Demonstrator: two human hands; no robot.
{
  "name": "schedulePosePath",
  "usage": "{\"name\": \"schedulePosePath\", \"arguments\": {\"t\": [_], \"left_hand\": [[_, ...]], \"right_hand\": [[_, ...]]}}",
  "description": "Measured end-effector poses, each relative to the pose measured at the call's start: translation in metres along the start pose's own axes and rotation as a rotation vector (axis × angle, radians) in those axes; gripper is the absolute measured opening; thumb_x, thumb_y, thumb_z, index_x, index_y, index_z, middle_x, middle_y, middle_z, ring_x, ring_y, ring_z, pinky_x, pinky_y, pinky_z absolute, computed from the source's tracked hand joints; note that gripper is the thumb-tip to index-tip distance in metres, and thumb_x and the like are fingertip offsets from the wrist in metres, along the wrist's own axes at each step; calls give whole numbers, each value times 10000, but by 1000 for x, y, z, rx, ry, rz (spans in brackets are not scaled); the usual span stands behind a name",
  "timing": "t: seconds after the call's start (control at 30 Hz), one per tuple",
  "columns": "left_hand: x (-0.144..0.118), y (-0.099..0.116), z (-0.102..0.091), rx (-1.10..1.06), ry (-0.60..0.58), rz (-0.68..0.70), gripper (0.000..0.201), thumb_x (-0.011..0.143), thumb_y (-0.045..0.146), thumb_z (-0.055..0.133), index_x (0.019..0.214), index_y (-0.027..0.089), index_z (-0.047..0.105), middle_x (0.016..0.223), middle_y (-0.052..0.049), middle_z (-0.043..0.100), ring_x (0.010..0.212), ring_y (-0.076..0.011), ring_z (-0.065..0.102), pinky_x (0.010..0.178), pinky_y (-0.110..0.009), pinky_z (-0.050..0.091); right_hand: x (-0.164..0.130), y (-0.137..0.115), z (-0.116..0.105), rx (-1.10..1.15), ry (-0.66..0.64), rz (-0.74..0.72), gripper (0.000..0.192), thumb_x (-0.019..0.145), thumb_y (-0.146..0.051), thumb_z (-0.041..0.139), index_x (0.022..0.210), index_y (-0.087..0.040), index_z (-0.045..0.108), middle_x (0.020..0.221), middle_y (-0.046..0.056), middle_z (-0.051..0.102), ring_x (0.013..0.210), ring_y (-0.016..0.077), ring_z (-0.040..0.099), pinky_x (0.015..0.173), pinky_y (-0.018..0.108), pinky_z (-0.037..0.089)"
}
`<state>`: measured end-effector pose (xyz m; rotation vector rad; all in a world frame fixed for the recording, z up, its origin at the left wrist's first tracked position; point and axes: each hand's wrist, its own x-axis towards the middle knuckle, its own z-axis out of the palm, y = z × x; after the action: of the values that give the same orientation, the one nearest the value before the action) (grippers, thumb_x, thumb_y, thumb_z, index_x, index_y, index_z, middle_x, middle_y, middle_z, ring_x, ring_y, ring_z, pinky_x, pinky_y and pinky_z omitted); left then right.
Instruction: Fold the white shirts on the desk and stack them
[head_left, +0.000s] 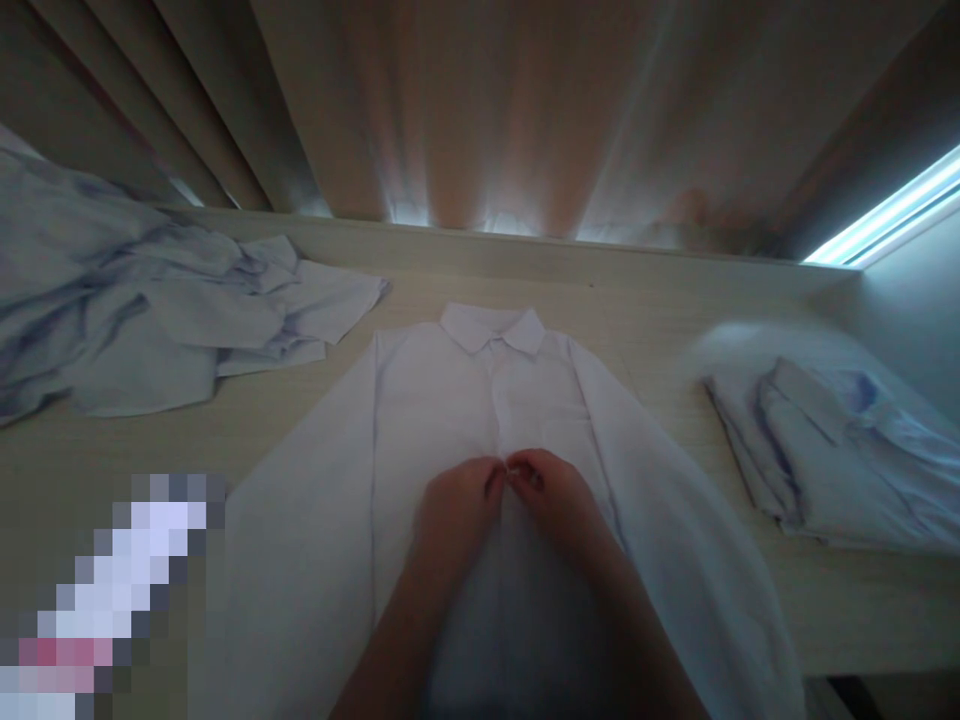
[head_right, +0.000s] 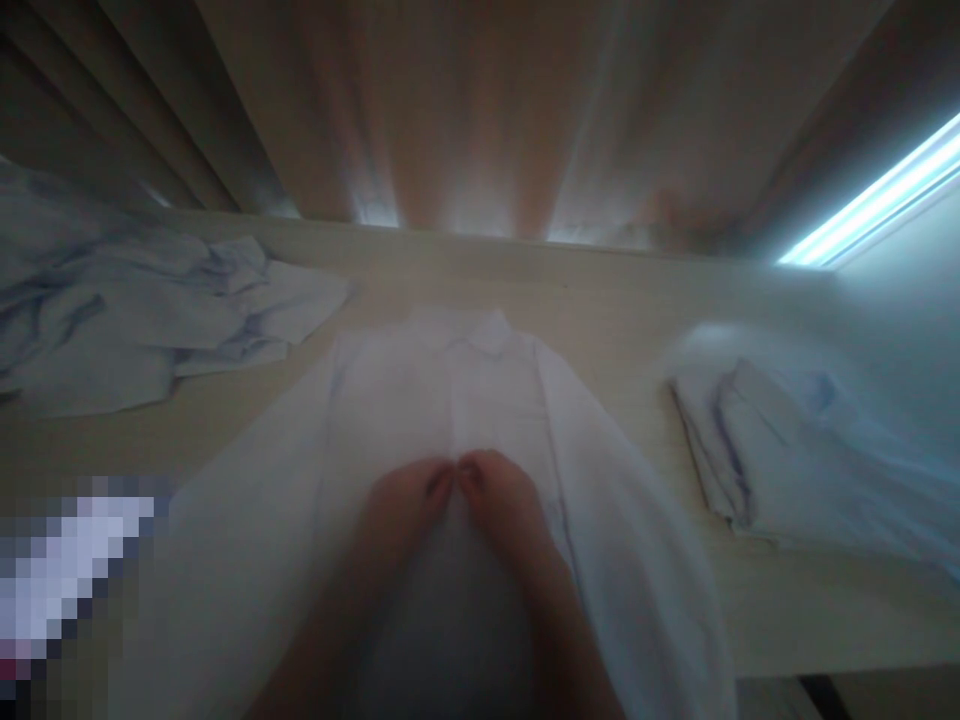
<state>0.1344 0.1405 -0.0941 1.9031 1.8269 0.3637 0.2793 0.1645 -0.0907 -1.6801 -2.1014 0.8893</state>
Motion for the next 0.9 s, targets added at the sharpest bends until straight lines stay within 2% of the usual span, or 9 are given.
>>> {"name": "schedulePosePath", "arguments": {"t": [0.13,0.23,0.43,0.57,0.73,0.9], "left_hand": [[1,1,-3,-28,-29,2,302,885,345,367,947,259,650,896,-21,696,802,-165,614,691,-276,385],[1,3,-5,-40,-46,-47,318,885,400,371,931,256,651,872,-28,697,791,-180,619,661,-288,373],[2,6,-5,0,-22,-116,315,901,367,355,859,219,629,818,-33,676,738,-162,599,620,-282,345],[3,4,-4,-41,-15,-108,307,907,349,345,879,213,618,824,-35,672,736,-153,590,621,-268,342],[3,1,-5,-89,1,-90,329,915,332,309,878,204,610,810,-37,663,730,-155,586,618,-258,345],[3,-1,-9,-222,-33,-51,261,882,355,404,885,216,625,820,-15,680,751,-152,600,651,-256,381]], "right_hand": [[-1,-4,0,-63,3,11,193,799,-199,524,956,-213,635,888,35,658,776,146,570,699,254,397],[-2,-5,0,-87,16,19,198,793,-191,524,951,-223,637,895,29,655,769,141,565,689,251,389],[-2,0,-2,-2,-18,-25,201,815,-198,512,962,-226,648,922,29,655,812,141,575,739,260,411],[-3,0,-1,11,20,-17,185,820,-206,518,959,-215,640,917,30,652,827,140,574,753,262,412],[-5,-5,1,11,38,-74,161,830,-207,509,938,-211,628,895,29,645,797,135,568,731,257,415],[-5,-3,2,-21,81,-95,137,825,-202,503,896,-211,620,888,32,636,762,140,561,715,268,420]]}}
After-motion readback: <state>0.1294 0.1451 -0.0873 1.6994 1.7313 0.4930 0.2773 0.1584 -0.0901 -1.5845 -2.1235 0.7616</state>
